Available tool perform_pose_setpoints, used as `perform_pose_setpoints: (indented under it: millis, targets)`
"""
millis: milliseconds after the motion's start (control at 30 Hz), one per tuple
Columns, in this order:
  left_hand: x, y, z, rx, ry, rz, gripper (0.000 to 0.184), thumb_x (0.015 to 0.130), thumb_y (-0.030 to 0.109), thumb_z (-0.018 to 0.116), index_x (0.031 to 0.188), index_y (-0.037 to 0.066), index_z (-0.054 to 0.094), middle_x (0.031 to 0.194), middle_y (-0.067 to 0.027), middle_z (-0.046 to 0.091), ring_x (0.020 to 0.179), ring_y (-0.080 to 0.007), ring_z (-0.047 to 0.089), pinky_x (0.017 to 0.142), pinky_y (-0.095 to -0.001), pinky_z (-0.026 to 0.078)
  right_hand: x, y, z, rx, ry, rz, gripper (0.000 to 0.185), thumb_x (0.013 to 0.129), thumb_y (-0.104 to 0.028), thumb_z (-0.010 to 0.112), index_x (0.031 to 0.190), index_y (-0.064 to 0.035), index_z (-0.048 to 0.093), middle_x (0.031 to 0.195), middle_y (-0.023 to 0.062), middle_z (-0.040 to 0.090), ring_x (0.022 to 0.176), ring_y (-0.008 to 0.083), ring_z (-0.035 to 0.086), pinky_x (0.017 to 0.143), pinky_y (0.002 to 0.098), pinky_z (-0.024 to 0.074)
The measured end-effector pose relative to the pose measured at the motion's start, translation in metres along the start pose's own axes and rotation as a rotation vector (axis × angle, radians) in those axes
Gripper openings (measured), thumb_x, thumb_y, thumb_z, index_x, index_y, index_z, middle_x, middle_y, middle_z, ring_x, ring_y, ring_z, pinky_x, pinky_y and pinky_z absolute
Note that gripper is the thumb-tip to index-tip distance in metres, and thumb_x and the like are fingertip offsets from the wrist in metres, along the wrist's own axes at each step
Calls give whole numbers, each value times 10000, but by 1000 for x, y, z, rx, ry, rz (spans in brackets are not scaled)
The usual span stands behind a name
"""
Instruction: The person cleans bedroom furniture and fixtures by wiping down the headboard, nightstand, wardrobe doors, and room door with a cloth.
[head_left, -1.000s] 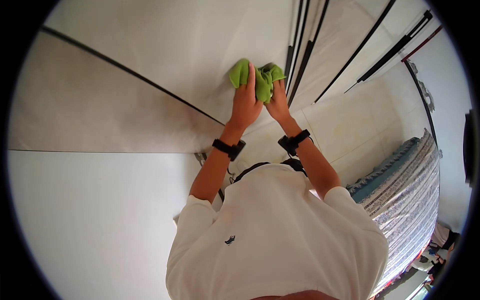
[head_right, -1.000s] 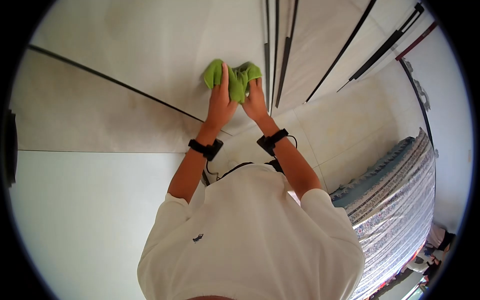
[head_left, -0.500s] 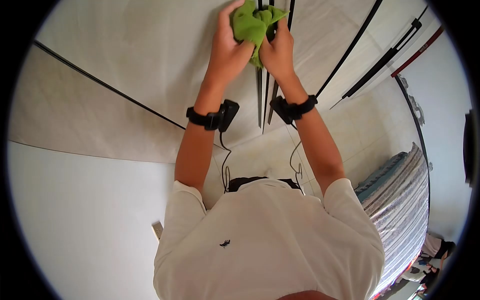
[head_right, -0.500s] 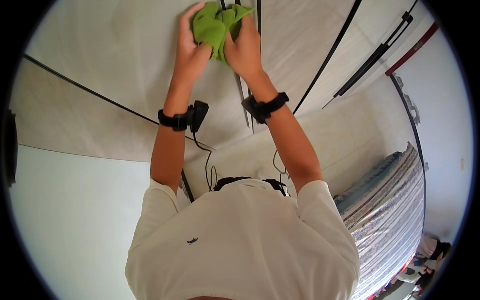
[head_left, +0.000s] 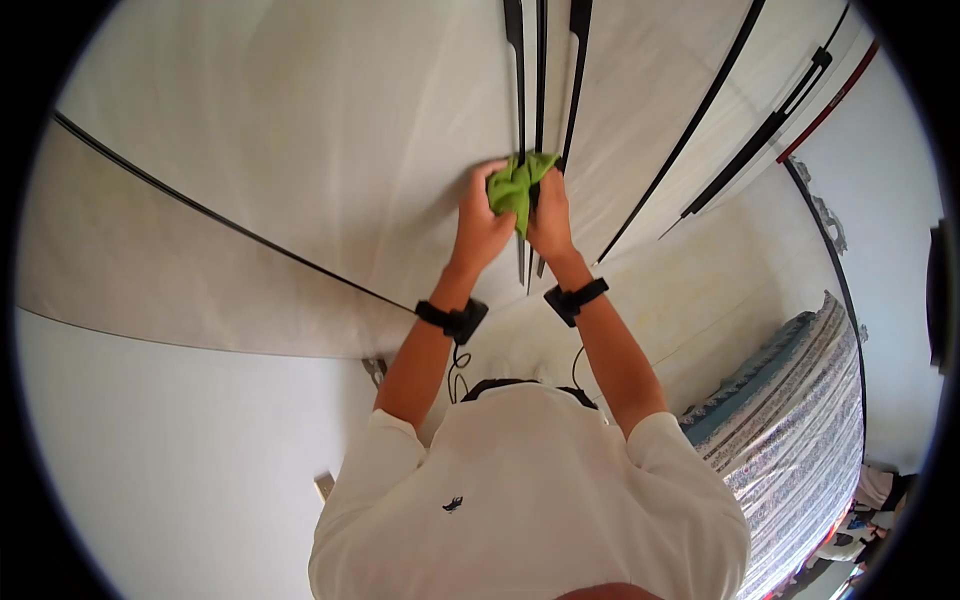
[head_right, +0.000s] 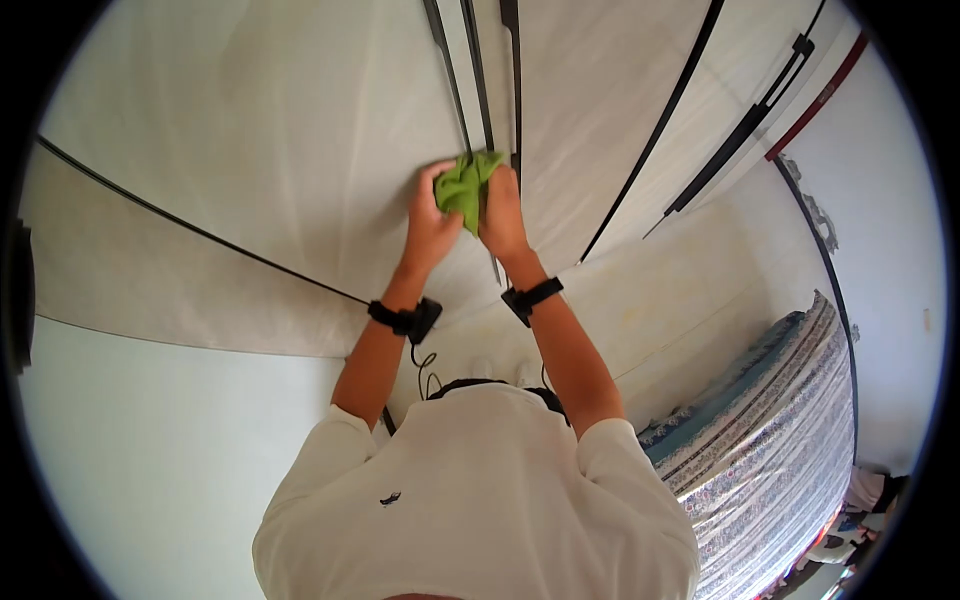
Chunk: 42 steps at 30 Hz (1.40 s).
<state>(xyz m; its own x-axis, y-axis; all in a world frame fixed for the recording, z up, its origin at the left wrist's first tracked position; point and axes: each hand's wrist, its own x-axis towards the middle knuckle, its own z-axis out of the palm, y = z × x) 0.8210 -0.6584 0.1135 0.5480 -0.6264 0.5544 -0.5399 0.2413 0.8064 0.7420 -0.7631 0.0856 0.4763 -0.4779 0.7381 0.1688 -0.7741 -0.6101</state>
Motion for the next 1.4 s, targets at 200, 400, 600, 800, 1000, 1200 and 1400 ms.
perform_pose_setpoints:
  millis: [200,400,600,800,1000,1200,1400]
  targets:
    - [-32,-5,-18,95,-65,-253,524,848,-25,506,1361,36,424,1090,-220,638,985,-350,642,917,-366,492,-4,-8,0,-14,-6,143,449,799,80,589,1236,-11,545,1133,225,550,1047,443,532,870,434,476]
    - [27,106,-97,477,281,301,833,901,128,633,1510,-101,112,1540,-305,236,1434,-413,255,1167,-454,208,133,-104,4,-206,380,-445,477,766,131,589,1225,-1,588,1329,222,469,1156,401,513,932,411,455]
    - [49,145,-184,634,601,313,921,888,181,613,1530,-75,5,1471,-346,289,1362,-478,273,1153,-530,161,167,-188,83,-366,316,-585,566,718,-10,609,1282,-49,582,1476,240,402,1294,397,473,977,450,450]
    - [50,164,-241,1254,486,175,845,917,225,559,1525,-88,63,1350,-324,459,1263,-457,415,1086,-525,280,106,-182,134,-143,-75,-711,637,706,-162,674,1334,-123,569,1483,173,440,1377,382,399,1075,502,377]
    - [97,196,-236,1106,374,545,658,875,123,574,1465,-34,329,1217,-237,563,1153,-416,514,1042,-457,379,180,-222,77,-273,69,-581,738,703,-235,700,1398,-104,490,1548,234,307,1442,428,260,1119,586,254]
    - [71,178,-237,1072,72,713,480,801,112,621,1271,30,569,1238,-166,583,1226,-306,519,1144,-443,339,171,-200,85,-71,-153,-624,766,704,-181,669,1421,-72,422,1559,245,280,1451,473,204,1117,628,188]
    - [-14,88,-181,662,-6,339,678,827,-40,550,1470,-34,337,1404,-278,443,1331,-447,403,1152,-503,273,120,-133,58,-453,-552,-840,377,780,-97,661,1151,-115,593,1509,97,434,1394,284,413,1049,451,414]
